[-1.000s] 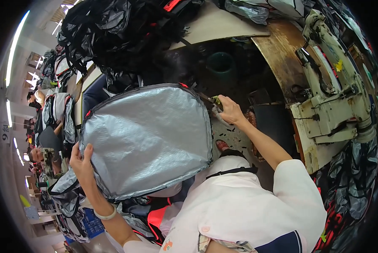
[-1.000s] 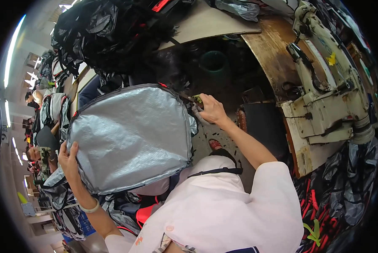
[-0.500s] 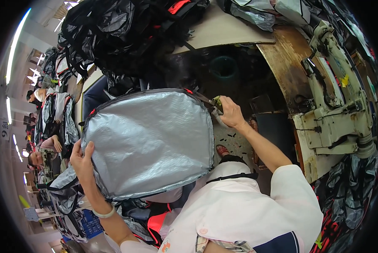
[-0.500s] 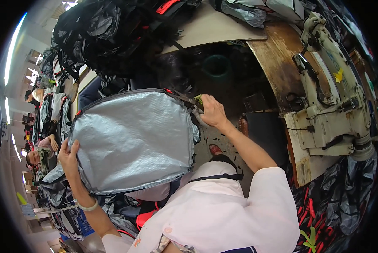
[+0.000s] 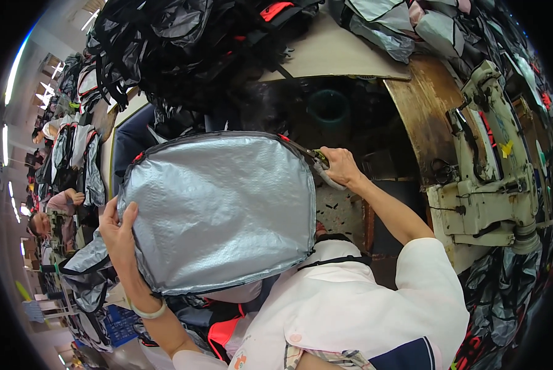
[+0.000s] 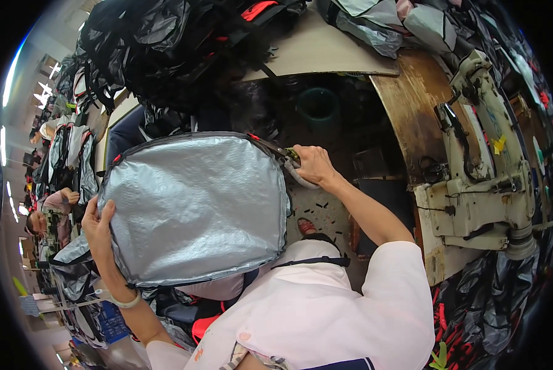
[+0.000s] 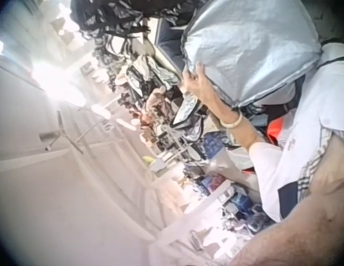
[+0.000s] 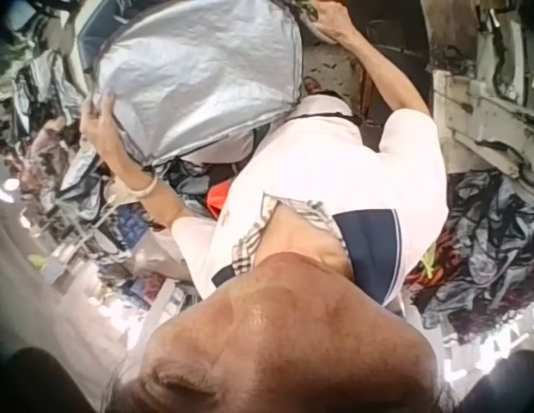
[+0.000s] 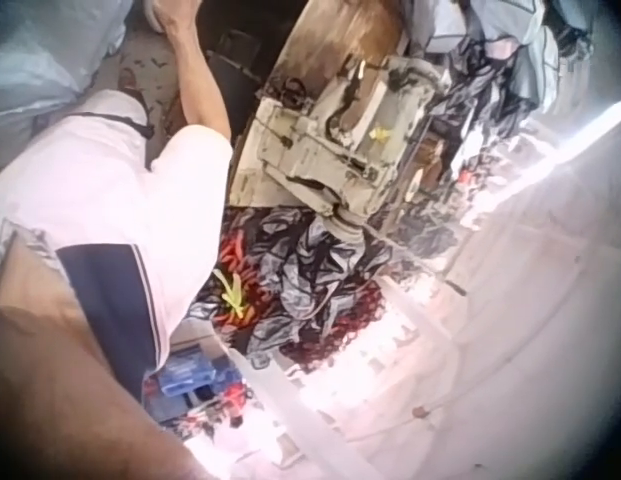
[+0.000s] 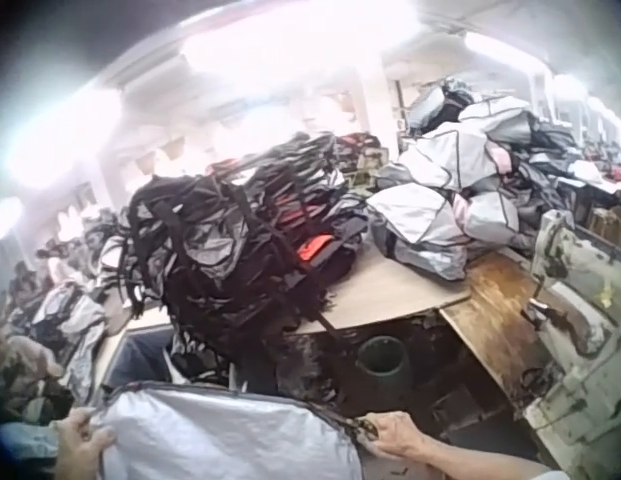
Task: Trimming excess threads and fabric from bags using scissors in a factory setting.
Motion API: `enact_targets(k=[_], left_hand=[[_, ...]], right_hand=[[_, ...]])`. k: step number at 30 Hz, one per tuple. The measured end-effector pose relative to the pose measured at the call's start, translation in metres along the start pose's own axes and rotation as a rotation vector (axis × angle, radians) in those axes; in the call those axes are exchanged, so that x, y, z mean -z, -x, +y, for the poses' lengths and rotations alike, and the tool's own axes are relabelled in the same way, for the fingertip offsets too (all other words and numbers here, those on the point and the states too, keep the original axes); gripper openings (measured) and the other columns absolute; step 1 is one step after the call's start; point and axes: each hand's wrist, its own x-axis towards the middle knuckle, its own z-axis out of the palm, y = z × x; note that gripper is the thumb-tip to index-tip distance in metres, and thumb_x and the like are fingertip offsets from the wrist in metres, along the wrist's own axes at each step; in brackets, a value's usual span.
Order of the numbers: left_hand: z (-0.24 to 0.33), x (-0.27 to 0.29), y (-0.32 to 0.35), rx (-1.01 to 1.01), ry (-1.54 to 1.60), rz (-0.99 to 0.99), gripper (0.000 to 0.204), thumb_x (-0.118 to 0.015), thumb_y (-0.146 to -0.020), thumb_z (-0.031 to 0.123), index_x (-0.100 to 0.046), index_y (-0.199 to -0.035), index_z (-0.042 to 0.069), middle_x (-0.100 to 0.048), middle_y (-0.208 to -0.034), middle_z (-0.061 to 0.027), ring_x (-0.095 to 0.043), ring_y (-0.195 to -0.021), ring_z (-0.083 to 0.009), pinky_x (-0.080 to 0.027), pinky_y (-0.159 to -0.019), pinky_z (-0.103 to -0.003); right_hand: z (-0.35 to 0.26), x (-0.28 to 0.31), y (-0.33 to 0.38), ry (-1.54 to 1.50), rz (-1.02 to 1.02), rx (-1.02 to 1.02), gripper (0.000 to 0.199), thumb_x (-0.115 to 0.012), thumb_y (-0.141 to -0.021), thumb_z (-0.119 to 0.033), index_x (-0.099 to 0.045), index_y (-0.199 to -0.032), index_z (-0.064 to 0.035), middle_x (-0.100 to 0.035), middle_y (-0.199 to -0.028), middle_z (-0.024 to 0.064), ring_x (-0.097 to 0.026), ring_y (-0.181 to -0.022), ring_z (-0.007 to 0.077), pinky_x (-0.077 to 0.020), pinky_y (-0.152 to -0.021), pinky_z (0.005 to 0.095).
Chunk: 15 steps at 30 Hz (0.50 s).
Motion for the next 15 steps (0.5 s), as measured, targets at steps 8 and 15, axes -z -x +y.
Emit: enact_targets(k=[8,15], left_hand=[[0.008,-0.005,0.000,0.030,-0.024,-0.025,0.035,-0.063,-0.084,0.010,-0.054,-0.111,-0.010,-0.060,-0.086,-0.0016,-0.051,-0.075,-0.0049,-0.040,-0.069,-0.018],[-0.001,0.000,-0.006,0.025,0.006,-0.027,0.034,-0.062,-0.083,0.010,-0.055,-0.111,-0.009,-0.061,-0.088,-0.0023,-0.052,-0.077,-0.0059,-0.041,-0.071,-0.019]], right_hand=[[-0.009,0.002,-0.015,0.032,0.083,0.049,0.032,-0.062,-0.074,-0.033,-0.058,-0.082,-0.0023,-0.063,-0.076,0.0156,-0.061,-0.071,0.0364,-0.0476,-0.061,0.0428],[-0.010,-0.001,-0.020,0.047,0.031,0.045,0.034,-0.063,-0.074,-0.034,-0.057,-0.079,-0.0016,-0.062,-0.072,0.0166,-0.061,-0.070,0.0364,-0.0472,-0.060,0.0436]])
